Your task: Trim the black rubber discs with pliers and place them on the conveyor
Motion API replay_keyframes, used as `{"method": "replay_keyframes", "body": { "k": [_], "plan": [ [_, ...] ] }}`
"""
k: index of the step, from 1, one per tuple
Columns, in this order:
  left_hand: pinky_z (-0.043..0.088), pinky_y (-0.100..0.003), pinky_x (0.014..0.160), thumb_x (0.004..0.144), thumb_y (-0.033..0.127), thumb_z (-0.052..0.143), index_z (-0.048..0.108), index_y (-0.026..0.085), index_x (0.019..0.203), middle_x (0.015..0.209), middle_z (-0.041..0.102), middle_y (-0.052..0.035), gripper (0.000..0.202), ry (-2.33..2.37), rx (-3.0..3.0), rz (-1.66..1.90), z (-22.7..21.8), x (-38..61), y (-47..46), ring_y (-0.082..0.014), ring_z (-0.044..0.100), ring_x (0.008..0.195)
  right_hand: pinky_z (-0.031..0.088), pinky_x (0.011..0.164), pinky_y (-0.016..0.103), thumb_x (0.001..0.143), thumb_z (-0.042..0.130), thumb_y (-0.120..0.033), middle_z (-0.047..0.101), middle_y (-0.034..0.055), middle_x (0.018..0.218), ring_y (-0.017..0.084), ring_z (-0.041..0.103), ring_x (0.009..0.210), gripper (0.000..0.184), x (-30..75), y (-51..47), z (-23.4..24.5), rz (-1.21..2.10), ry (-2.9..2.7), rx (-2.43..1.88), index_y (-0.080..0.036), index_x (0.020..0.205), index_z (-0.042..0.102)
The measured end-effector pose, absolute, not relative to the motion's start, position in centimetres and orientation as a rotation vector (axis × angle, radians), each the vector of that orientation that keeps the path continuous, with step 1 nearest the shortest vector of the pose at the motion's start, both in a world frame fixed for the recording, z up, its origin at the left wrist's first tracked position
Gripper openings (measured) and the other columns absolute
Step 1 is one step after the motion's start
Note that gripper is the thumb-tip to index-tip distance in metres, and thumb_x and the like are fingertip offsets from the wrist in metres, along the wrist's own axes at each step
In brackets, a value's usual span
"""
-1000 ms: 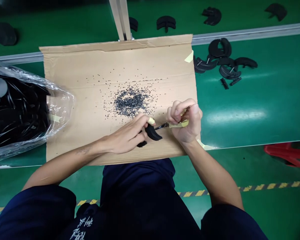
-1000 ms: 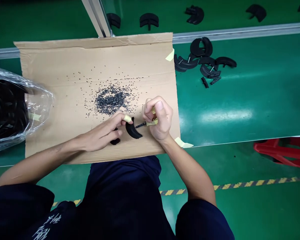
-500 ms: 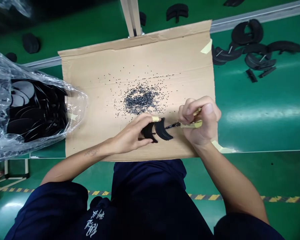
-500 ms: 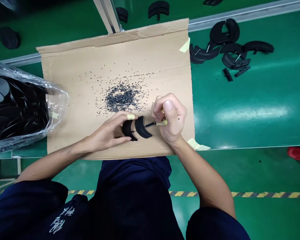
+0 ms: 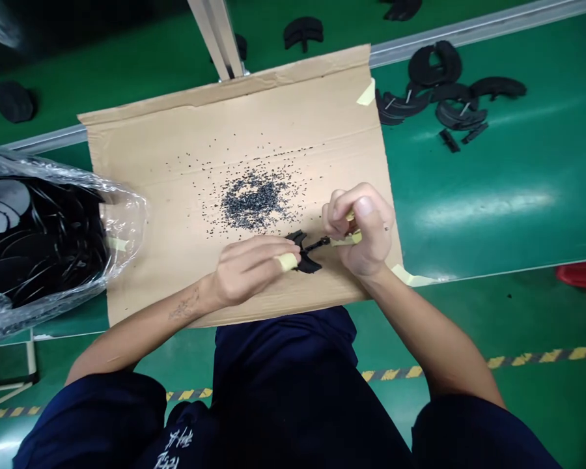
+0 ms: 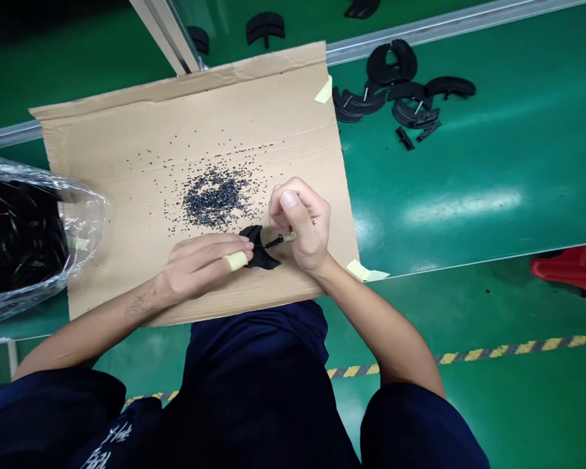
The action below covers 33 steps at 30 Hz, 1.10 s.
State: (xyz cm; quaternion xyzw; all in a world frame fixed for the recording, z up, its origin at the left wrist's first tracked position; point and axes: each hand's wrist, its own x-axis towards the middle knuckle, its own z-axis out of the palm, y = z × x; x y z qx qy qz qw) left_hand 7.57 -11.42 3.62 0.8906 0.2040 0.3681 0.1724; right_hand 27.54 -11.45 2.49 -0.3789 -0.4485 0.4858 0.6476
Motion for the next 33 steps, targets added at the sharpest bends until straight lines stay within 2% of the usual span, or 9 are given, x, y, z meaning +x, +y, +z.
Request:
{"method": "replay_keyframes", "body": {
  "k": [4,6,11,17,20,23,29,33],
  "plan": [
    [0.061,-0.029,0.071,0.097,0.013,0.059,0.067,0.014,0.094,0.099,0.080,-0.0090,0.009,0.324,2.968,1.032,2.7,9.3,-10.3,-0.0182,0.076,0.088,0.026,0.045,0.027,0.095,0.058,-0.052,0.034,-0.0063,0.057,0.009,0.031,0.046,0.038,27.5,-11.3,2.4,1.109,-0.993,-0.767,-0.023,0.072,0.053],
    [0.059,-0.029,0.068,0.097,0.014,0.059,0.067,0.014,0.092,0.100,0.079,-0.0103,0.010,0.253,3.070,0.970,2.3,9.7,-10.2,-0.0188,0.076,0.086,0.026,0.045,0.026,0.095,0.060,-0.050,0.034,-0.0068,0.057,0.008,0.030,0.046,0.037,27.4,-11.3,2.4,1.116,-0.982,-0.748,-0.022,0.072,0.052],
    [0.063,-0.032,0.081,0.098,0.013,0.057,0.066,0.010,0.094,0.106,0.078,-0.0149,0.011,0.227,3.139,0.783,2.2,9.5,-10.3,-0.0208,0.076,0.095,0.024,0.044,0.025,0.097,0.059,-0.047,0.033,-0.0077,0.059,0.007,0.027,0.046,0.035,27.5,-11.3,2.4,1.137,-0.963,-0.707,-0.022,0.074,0.052],
    [0.064,-0.035,0.082,0.097,0.013,0.057,0.068,0.010,0.102,0.105,0.079,-0.0141,0.012,0.195,3.127,0.777,2.0,9.3,-10.1,-0.0228,0.076,0.098,0.026,0.045,0.024,0.100,0.055,-0.044,0.037,-0.0065,0.063,0.006,0.030,0.048,0.034,27.7,-11.6,2.1,1.093,-0.977,-0.678,-0.021,0.076,0.051],
    [0.065,-0.038,0.085,0.095,0.014,0.061,0.068,0.011,0.097,0.104,0.079,-0.0138,0.008,0.211,3.142,0.780,2.0,9.5,-10.3,-0.0255,0.077,0.101,0.029,0.045,0.024,0.101,0.055,-0.045,0.039,-0.0056,0.066,0.006,0.033,0.050,0.035,27.6,-11.7,2.0,1.060,-0.994,-0.684,-0.021,0.076,0.050],
    [0.066,-0.037,0.087,0.095,0.014,0.060,0.068,0.012,0.089,0.106,0.079,-0.0143,0.010,0.163,3.160,0.744,2.3,9.6,-10.4,-0.0255,0.077,0.101,0.030,0.045,0.023,0.102,0.053,-0.046,0.040,-0.0054,0.066,0.006,0.034,0.050,0.035,27.5,-11.8,2.0,1.038,-1.018,-0.700,-0.021,0.077,0.050],
    [0.066,-0.034,0.095,0.096,0.014,0.061,0.070,0.007,0.097,0.108,0.079,-0.0155,0.012,-0.020,3.197,0.705,3.0,9.5,-9.5,-0.0247,0.077,0.106,0.029,0.044,0.022,0.103,0.052,-0.043,0.039,-0.0057,0.066,0.006,0.034,0.050,0.034,27.6,-11.8,1.9,1.026,-1.002,-0.673,-0.021,0.077,0.050],
    [0.062,-0.035,0.104,0.096,0.015,0.061,0.070,0.012,0.100,0.114,0.078,-0.0115,0.010,-0.118,3.114,0.612,3.1,9.3,-8.0,-0.0233,0.073,0.115,0.033,0.046,0.023,0.101,0.053,-0.048,0.041,-0.0052,0.066,0.007,0.036,0.051,0.036,27.6,-11.9,1.7,1.022,-1.008,-0.712,-0.022,0.076,0.050]
  ]
}}
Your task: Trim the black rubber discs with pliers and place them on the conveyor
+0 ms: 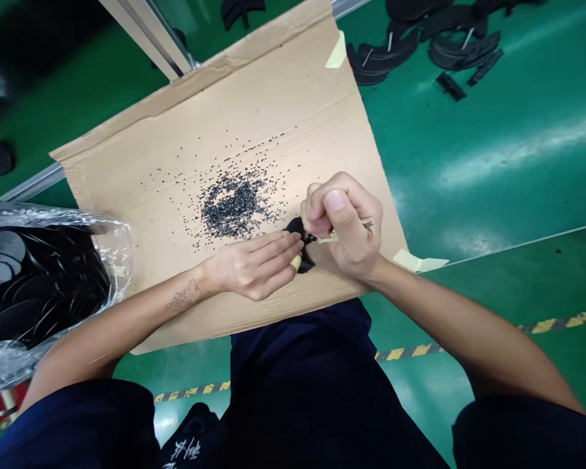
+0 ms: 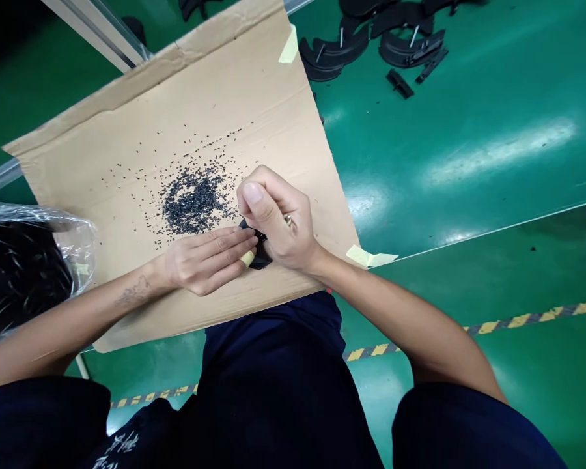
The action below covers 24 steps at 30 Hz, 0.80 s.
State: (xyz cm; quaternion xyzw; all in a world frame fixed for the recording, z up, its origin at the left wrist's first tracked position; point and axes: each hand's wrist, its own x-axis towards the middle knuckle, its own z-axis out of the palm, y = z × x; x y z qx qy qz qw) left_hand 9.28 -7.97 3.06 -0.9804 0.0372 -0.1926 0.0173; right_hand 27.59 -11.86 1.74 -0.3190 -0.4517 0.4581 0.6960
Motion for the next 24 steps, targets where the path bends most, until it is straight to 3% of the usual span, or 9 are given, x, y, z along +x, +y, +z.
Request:
{"method": "replay_keyframes", "body": {
  "k": [4,8,12,21,24],
  "plan": [
    [0.061,-0.035,0.105,0.096,0.013,0.060,0.069,0.014,0.098,0.113,0.078,-0.0089,0.010,0.235,-3.087,-0.578,3.4,9.5,-6.4,-0.0227,0.073,0.116,0.033,0.045,0.024,0.099,0.056,-0.050,0.041,-0.0048,0.066,0.008,0.035,0.051,0.037,27.5,-11.8,1.7,1.057,-0.950,-0.747,-0.022,0.075,0.050],
    [0.061,-0.031,0.104,0.096,0.012,0.060,0.067,0.013,0.088,0.109,0.079,-0.0087,0.011,0.358,-3.059,-0.609,3.8,10.0,-5.4,-0.0205,0.075,0.112,0.026,0.044,0.027,0.099,0.058,-0.037,0.041,-0.0049,0.066,0.008,0.031,0.048,0.029,27.5,-11.6,1.7,1.079,-0.879,-0.635,-0.021,0.075,0.054],
    [0.061,-0.031,0.106,0.097,0.011,0.057,0.067,0.013,0.090,0.111,0.079,-0.0074,0.012,0.365,-3.101,-0.554,4.0,10.1,-5.0,-0.0190,0.074,0.114,0.021,0.045,0.028,0.100,0.055,-0.029,0.037,-0.0057,0.063,0.009,0.029,0.047,0.025,27.5,-11.6,1.8,1.109,-0.843,-0.576,-0.021,0.076,0.055],
    [0.058,-0.032,0.111,0.101,0.018,0.052,0.069,0.020,0.091,0.117,0.077,-0.0024,0.020,0.280,-3.606,0.034,5.1,11.1,-3.1,-0.0165,0.070,0.121,0.022,0.044,0.029,0.097,0.060,-0.040,0.033,-0.0061,0.060,0.010,0.026,0.046,0.030,27.4,-11.7,1.7,1.096,-0.859,-0.640,-0.024,0.074,0.052],
    [0.057,-0.032,0.112,0.101,0.021,0.053,0.070,0.021,0.092,0.117,0.077,-0.0020,0.019,0.279,-3.661,0.068,5.4,11.3,-2.9,-0.0163,0.070,0.121,0.025,0.043,0.029,0.096,0.061,-0.046,0.031,-0.0065,0.058,0.010,0.026,0.046,0.032,27.4,-11.7,1.6,1.100,-0.840,-0.715,-0.025,0.074,0.051]
  ]
}}
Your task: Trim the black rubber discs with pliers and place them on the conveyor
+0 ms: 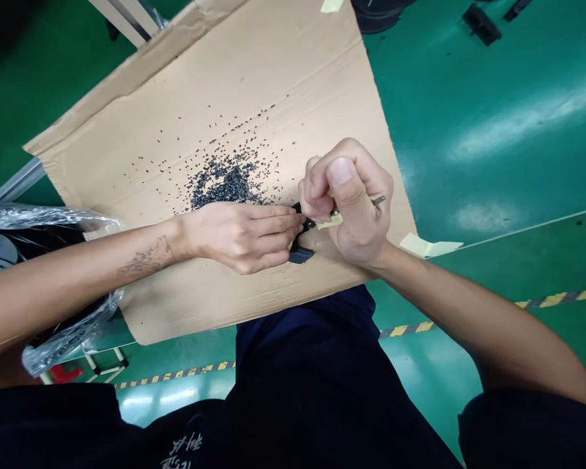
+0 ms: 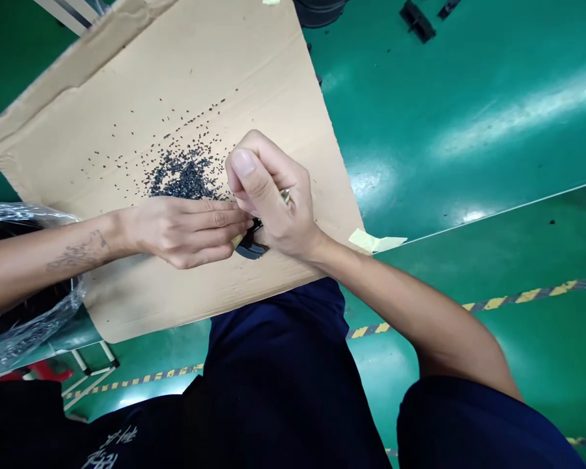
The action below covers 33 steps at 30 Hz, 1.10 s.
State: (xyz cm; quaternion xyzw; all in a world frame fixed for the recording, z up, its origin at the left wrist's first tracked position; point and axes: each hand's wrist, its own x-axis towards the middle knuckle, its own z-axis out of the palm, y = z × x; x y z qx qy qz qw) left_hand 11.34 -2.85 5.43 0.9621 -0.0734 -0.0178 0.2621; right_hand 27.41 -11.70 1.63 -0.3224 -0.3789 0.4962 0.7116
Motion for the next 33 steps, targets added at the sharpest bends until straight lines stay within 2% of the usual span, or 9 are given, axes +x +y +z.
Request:
{"method": "replay_keyframes", "body": {
  "k": [3,6,9,16,20,22,26,29,33],
  "plan": [
    [0.057,-0.032,0.112,0.100,0.019,0.054,0.070,0.021,0.096,0.119,0.076,-0.0023,0.017,-0.195,2.631,0.039,5.5,11.3,-3.5,-0.0159,0.070,0.120,0.027,0.043,0.029,0.094,0.060,-0.051,0.031,-0.0068,0.056,0.010,0.027,0.045,0.034,27.3,-11.6,1.5,1.066,-0.842,-0.743,-0.024,0.075,0.050],
    [0.056,-0.038,0.113,0.099,0.014,0.053,0.069,0.019,0.101,0.120,0.075,-0.0050,0.018,-0.171,2.727,0.081,5.6,11.2,-4.8,-0.0184,0.070,0.120,0.027,0.042,0.028,0.094,0.059,-0.052,0.030,-0.0072,0.056,0.010,0.027,0.045,0.036,27.2,-11.6,1.3,1.037,-0.838,-0.752,-0.024,0.075,0.049],
    [0.058,-0.042,0.110,0.098,0.008,0.051,0.068,0.015,0.103,0.118,0.075,-0.0087,0.019,-0.152,2.839,0.110,5.8,11.2,-6.2,-0.0217,0.071,0.118,0.027,0.044,0.027,0.097,0.057,-0.047,0.031,-0.0072,0.057,0.009,0.028,0.046,0.033,27.2,-11.7,1.2,1.020,-0.848,-0.696,-0.023,0.076,0.050],
    [0.066,-0.042,0.093,0.098,0.009,0.053,0.066,0.011,0.113,0.115,0.077,-0.0138,0.020,-0.084,3.140,0.173,5.7,10.6,-8.3,-0.0278,0.073,0.114,0.031,0.048,0.027,0.103,0.053,-0.034,0.034,-0.0068,0.060,0.009,0.029,0.048,0.027,27.3,-12.0,1.2,1.021,-0.852,-0.577,-0.021,0.079,0.054],
    [0.067,-0.041,0.088,0.097,0.007,0.052,0.065,0.007,0.115,0.113,0.077,-0.0185,0.022,0.054,3.169,0.248,5.6,10.6,-9.7,-0.0294,0.074,0.112,0.038,0.051,0.026,0.102,0.053,-0.041,0.035,-0.0054,0.064,0.010,0.035,0.054,0.030,27.3,-12.0,1.3,1.026,-0.844,-0.636,-0.022,0.079,0.053],
    [0.066,-0.044,0.088,0.097,0.007,0.050,0.062,0.006,0.121,0.115,0.076,-0.0209,0.027,0.136,3.144,0.225,5.6,10.8,-10.6,-0.0313,0.074,0.113,0.040,0.052,0.026,0.101,0.054,-0.046,0.037,-0.0048,0.066,0.011,0.037,0.056,0.033,27.4,-12.0,1.3,1.064,-0.838,-0.677,-0.023,0.078,0.051],
    [0.065,-0.051,0.085,0.097,0.008,0.048,0.058,-0.002,0.129,0.117,0.072,-0.0301,0.034,0.289,3.165,0.164,5.7,11.4,-12.5,-0.0393,0.073,0.111,0.035,0.048,0.026,0.102,0.055,-0.042,0.038,-0.0047,0.067,0.010,0.034,0.053,0.029,27.7,-12.1,1.4,1.095,-0.806,-0.621,-0.023,0.078,0.053],
    [0.066,-0.049,0.080,0.096,0.008,0.050,0.060,-0.006,0.123,0.114,0.072,-0.0328,0.032,0.320,3.237,0.143,5.7,11.9,-13.3,-0.0410,0.075,0.105,0.031,0.047,0.027,0.102,0.055,-0.038,0.038,-0.0051,0.066,0.010,0.031,0.050,0.027,27.7,-12.1,1.4,1.093,-0.795,-0.596,-0.023,0.079,0.055],
    [0.066,-0.046,0.082,0.096,0.008,0.051,0.063,-0.006,0.118,0.113,0.072,-0.0321,0.030,0.327,3.289,0.140,5.6,11.9,-13.7,-0.0392,0.075,0.105,0.029,0.045,0.027,0.097,0.059,-0.051,0.037,-0.0061,0.063,0.009,0.028,0.049,0.035,27.5,-12.1,1.5,1.121,-0.782,-0.676,-0.023,0.077,0.051]
  ]
}}
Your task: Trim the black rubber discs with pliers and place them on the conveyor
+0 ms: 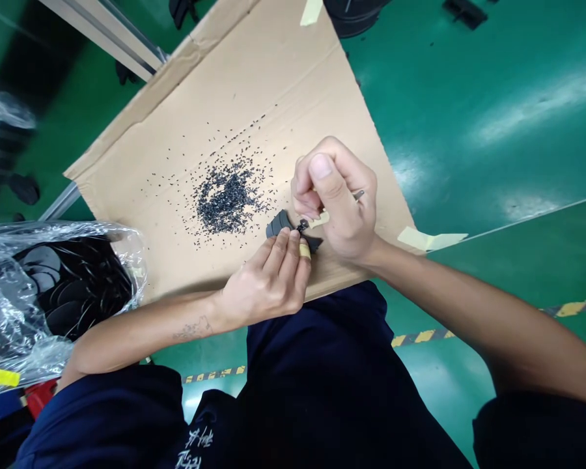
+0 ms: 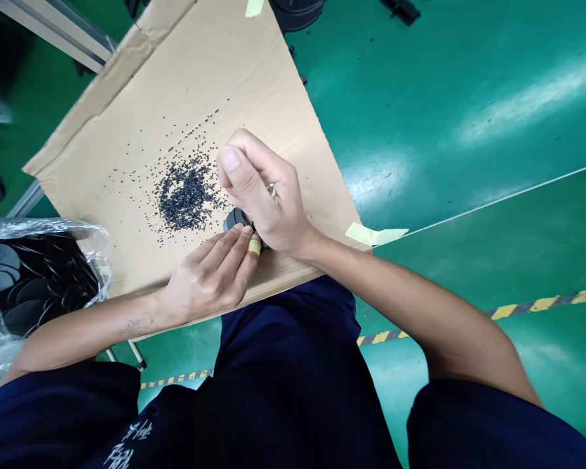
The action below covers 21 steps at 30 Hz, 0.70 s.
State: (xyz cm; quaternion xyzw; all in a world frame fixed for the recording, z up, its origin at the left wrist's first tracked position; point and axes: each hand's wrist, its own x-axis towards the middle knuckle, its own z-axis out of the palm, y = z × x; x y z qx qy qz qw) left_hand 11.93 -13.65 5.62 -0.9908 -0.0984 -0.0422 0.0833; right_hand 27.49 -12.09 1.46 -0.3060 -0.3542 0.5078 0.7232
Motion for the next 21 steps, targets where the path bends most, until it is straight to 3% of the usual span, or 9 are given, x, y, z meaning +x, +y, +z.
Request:
{"method": "replay_keyframes", "body": {
  "k": [6,10,15,17,21],
  "plan": [
    [0.063,-0.046,0.089,0.096,0.012,0.052,0.062,-0.005,0.124,0.118,0.072,-0.0298,0.034,-0.302,-2.916,-0.151,4.7,11.4,-14.4,-0.0384,0.073,0.111,0.028,0.042,0.026,0.096,0.059,-0.049,0.037,-0.0071,0.058,0.009,0.031,0.044,0.033,28.7,-11.7,3.8,1.081,-0.816,-0.670,-0.024,0.077,0.050],
    [0.060,-0.046,0.095,0.096,0.012,0.053,0.064,-0.005,0.121,0.123,0.070,-0.0286,0.032,-0.312,-2.892,-0.163,4.4,11.0,-14.6,-0.0365,0.071,0.116,0.027,0.046,0.028,0.097,0.056,-0.040,0.042,-0.0044,0.062,0.011,0.031,0.048,0.021,30.9,-11.6,6.4,1.026,-0.863,-0.743,-0.024,0.084,0.059],
    [0.054,-0.040,0.094,0.098,0.012,0.053,0.066,0.008,0.115,0.123,0.072,-0.0183,0.022,-0.482,-3.014,-0.345,4.1,10.0,-13.3,-0.0264,0.068,0.114,0.032,0.052,0.026,0.090,0.068,-0.041,0.049,-0.0047,0.067,0.011,0.038,0.055,0.020,32.9,-11.8,5.7,0.990,-1.258,-1.130,-0.024,0.097,0.060],
    [0.052,-0.038,0.085,0.100,0.024,0.057,0.064,0.014,0.115,0.117,0.073,-0.0140,0.019,-0.723,-3.006,-0.511,4.0,9.7,-12.3,-0.0243,0.066,0.105,0.040,0.060,0.028,0.090,0.066,-0.036,0.058,-0.0018,0.079,0.012,0.043,0.060,0.020,33.3,-11.9,4.8,0.904,-1.486,-1.316,-0.022,0.103,0.061],
    [0.045,-0.038,0.077,0.091,0.049,0.068,0.055,0.012,0.129,0.115,0.069,-0.0154,0.054,-1.186,-2.993,-0.463,4.0,9.9,-10.6,-0.0276,0.059,0.097,0.051,0.075,0.037,0.088,0.063,-0.032,0.065,0.0075,0.104,0.018,0.055,0.071,0.037,33.3,-12.0,3.7,0.668,-1.813,-1.523,-0.020,0.122,0.060]
  ]
}}
